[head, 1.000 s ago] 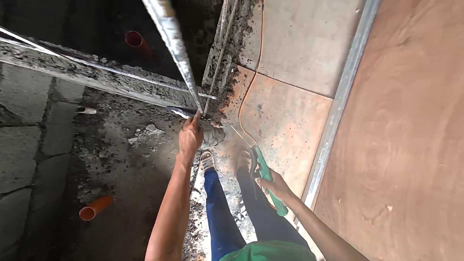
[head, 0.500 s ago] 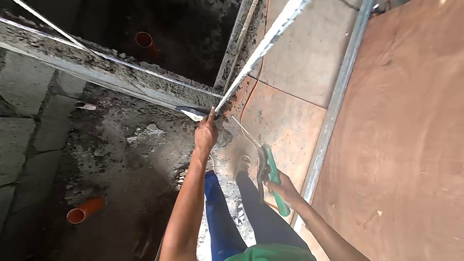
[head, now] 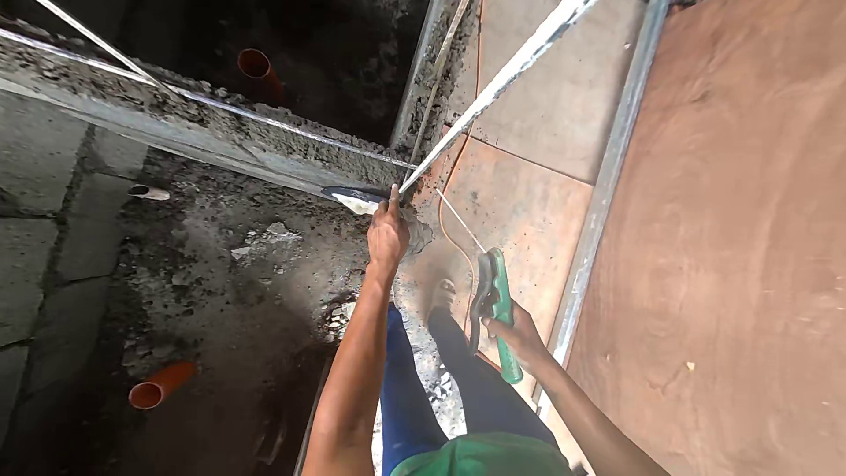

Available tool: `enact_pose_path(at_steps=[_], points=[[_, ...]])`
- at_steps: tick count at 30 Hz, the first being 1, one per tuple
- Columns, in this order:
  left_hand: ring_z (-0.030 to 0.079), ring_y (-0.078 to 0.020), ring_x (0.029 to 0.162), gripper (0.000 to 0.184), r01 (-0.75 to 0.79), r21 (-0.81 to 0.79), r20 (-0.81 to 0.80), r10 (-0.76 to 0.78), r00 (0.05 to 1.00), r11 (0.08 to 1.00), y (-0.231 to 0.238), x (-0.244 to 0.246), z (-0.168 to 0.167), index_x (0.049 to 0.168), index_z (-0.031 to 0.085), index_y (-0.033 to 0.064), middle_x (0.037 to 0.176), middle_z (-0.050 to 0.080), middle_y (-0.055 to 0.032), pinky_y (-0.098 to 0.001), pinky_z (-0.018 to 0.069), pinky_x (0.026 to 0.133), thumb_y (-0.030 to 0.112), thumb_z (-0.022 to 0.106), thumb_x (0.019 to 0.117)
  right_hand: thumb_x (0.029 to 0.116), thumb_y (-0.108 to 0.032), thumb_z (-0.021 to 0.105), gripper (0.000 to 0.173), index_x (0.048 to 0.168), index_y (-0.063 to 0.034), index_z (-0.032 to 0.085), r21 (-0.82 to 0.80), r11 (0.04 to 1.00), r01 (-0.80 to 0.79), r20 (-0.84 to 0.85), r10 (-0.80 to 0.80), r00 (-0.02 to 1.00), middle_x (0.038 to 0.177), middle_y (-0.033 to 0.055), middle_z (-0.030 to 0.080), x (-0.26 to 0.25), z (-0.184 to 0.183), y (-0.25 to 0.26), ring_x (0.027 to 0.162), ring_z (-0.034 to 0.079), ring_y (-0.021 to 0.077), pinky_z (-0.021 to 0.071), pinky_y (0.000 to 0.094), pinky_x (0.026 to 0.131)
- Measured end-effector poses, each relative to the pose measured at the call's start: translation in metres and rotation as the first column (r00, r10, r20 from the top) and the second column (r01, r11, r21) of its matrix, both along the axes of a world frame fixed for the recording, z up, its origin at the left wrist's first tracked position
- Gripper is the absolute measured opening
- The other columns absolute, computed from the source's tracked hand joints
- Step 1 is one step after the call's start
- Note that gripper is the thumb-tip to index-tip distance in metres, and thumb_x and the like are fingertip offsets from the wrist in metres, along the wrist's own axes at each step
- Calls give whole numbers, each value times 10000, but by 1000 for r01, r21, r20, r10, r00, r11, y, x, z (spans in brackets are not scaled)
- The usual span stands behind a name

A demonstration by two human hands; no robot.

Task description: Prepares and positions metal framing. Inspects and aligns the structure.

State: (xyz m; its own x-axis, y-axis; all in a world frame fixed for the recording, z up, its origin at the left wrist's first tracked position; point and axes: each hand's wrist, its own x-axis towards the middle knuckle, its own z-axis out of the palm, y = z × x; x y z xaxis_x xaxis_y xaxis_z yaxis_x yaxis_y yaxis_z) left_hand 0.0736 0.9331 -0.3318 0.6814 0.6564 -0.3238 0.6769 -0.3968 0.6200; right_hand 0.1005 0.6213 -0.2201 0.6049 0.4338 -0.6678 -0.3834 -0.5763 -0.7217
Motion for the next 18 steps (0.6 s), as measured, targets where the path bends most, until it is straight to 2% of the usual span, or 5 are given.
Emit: enact_pose_path(at_steps=[5,9,11,14,18], points=[[665,-361,1125,659,-23,3,24,23,999,1000,-6,0,-4,1627,324,253,1329,612,-183,-556,580,874,126,507,1007,846,-295,737,558,1293,-16,555,-56,998,33,4,-33,999,844,98,663,-10,-16,-27,606,641,211,576,363,538],[635,-385,1155,622,-40,60,72,35,997,997,0,-2,-10,1588,419,264,1337,588,-212,-561,577,889,116,522,992,850,-294,731,545,1276,-8,550,-44,998,53,-11,-54,998,810,97,651,-9,-31,-40,593,636,213,577,371,536],[605,-404,1206,587,-9,85,79,3,997,996,2,-4,-10,1559,469,255,1379,573,-213,-564,561,933,84,499,998,862,-275,728,534,1283,-2,547,-21,997,75,-32,-76,997,822,103,649,-10,-33,-48,595,633,217,577,368,533],[589,-404,1209,562,46,177,78,-60,995,983,9,-6,-7,1507,541,220,1363,602,-183,-568,531,953,34,484,980,871,-266,728,514,1275,-1,552,31,994,101,-64,-99,993,814,105,643,-10,-36,-51,595,625,216,570,368,539],[583,-414,1180,574,154,321,39,-175,984,934,24,-13,-7,1485,563,237,1296,655,-138,-632,474,905,29,470,958,858,-269,730,536,1292,-13,547,45,994,102,-83,-98,992,851,107,660,-5,-41,-55,597,638,216,581,372,535]])
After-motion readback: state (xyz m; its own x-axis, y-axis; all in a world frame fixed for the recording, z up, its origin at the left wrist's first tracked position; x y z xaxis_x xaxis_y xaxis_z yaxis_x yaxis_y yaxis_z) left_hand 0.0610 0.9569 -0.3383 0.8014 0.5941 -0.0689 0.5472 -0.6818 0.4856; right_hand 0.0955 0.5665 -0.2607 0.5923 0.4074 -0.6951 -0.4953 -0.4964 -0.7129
